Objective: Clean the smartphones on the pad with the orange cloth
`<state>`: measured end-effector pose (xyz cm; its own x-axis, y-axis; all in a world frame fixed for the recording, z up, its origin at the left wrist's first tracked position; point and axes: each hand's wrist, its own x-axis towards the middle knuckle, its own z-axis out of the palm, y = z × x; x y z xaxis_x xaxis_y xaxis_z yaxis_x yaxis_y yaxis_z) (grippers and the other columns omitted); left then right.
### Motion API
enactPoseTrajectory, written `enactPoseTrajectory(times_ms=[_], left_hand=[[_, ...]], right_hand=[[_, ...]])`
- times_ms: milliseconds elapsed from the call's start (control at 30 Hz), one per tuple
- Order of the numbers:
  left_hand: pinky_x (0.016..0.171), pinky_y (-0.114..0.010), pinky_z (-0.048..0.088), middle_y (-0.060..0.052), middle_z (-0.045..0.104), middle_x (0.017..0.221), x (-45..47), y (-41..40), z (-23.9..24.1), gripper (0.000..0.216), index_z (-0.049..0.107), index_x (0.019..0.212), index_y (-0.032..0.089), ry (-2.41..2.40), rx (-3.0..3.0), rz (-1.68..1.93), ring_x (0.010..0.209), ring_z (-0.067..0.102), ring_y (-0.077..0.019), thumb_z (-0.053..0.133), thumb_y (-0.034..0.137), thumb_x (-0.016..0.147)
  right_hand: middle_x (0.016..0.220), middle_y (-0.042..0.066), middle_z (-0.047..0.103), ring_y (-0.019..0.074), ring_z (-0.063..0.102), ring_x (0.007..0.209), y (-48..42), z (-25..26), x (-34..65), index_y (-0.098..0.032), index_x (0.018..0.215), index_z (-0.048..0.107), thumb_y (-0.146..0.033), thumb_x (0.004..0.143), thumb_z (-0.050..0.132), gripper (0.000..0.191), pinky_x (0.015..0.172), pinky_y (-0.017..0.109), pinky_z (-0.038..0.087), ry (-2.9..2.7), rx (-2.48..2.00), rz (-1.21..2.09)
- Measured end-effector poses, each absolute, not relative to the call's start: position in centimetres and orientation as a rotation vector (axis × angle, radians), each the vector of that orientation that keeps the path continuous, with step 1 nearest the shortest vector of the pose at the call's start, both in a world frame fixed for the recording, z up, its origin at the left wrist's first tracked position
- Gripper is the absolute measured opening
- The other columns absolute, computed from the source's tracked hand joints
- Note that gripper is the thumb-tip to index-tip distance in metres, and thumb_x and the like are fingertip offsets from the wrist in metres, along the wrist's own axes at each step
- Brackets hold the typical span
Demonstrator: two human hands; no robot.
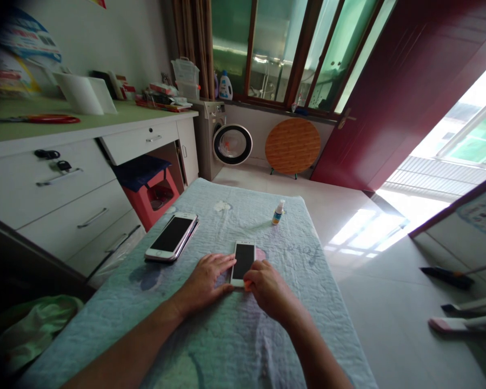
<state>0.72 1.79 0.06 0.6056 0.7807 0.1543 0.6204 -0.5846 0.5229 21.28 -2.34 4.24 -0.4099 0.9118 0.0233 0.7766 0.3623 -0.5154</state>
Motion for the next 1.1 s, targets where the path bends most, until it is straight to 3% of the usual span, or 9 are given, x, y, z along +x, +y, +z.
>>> enactPoseTrajectory(times_ms=[200, 500, 700, 833, 1100], left_hand=[[0.107, -0.046, 0.030, -0.008, 0.053, 0.138, 0.7, 1.9, -0.3, 0.050, 0.058, 0.127, 0.023, 1.100, 2.434, 0.568, 0.124, 0.048, -0.0285, 0.060, 0.050, 0.085], [0.108, -0.047, 0.029, -0.008, 0.053, 0.138, 0.7, 1.8, 0.1, 0.053, 0.057, 0.128, 0.023, 1.121, 2.412, 0.541, 0.125, 0.046, -0.0285, 0.067, 0.045, 0.080], [0.108, -0.048, 0.028, -0.008, 0.052, 0.139, 0.8, 2.0, -0.4, 0.056, 0.056, 0.128, 0.022, 1.125, 2.423, 0.534, 0.125, 0.046, -0.0297, 0.066, 0.050, 0.080], [0.106, -0.048, 0.030, -0.009, 0.054, 0.138, 0.7, 2.0, -0.6, 0.058, 0.056, 0.128, 0.021, 1.120, 2.437, 0.551, 0.124, 0.047, -0.0304, 0.066, 0.052, 0.080], [0.108, -0.047, 0.029, -0.008, 0.052, 0.139, 0.7, 1.8, -0.1, 0.053, 0.056, 0.129, 0.024, 1.114, 2.417, 0.548, 0.126, 0.046, -0.0288, 0.066, 0.045, 0.081]], right_hand=[[0.084, 0.003, 0.059, 0.0142, 0.051, 0.082, -2.3, 3.3, 18.7, -0.018, 0.075, 0.067, -0.008, 0.085, 0.055, 0.019, 0.075, 0.025, 0.041, -2.319, -1.407, 0.608], [0.082, 0.002, 0.061, 0.0151, 0.053, 0.082, -2.3, 3.7, 21.8, -0.019, 0.074, 0.067, -0.005, 0.082, 0.053, 0.021, 0.075, 0.027, 0.040, -2.253, -1.536, 0.636], [0.087, 0.001, 0.063, 0.0144, 0.058, 0.078, -2.1, 3.5, 22.3, -0.020, 0.096, 0.058, -0.011, 0.081, 0.053, 0.018, 0.072, 0.026, 0.044, -1.968, -1.522, 0.647], [0.087, 0.002, 0.059, 0.0141, 0.058, 0.077, -1.9, 2.3, 21.3, -0.020, 0.086, 0.055, -0.016, 0.083, 0.054, 0.006, 0.071, 0.025, 0.045, -1.781, -1.444, 0.583], [0.087, 0.004, 0.059, 0.0160, 0.055, 0.086, -2.2, 1.9, 21.8, -0.019, 0.083, 0.067, -0.015, 0.089, 0.050, 0.018, 0.079, 0.029, 0.043, -2.080, -1.427, 0.606]])
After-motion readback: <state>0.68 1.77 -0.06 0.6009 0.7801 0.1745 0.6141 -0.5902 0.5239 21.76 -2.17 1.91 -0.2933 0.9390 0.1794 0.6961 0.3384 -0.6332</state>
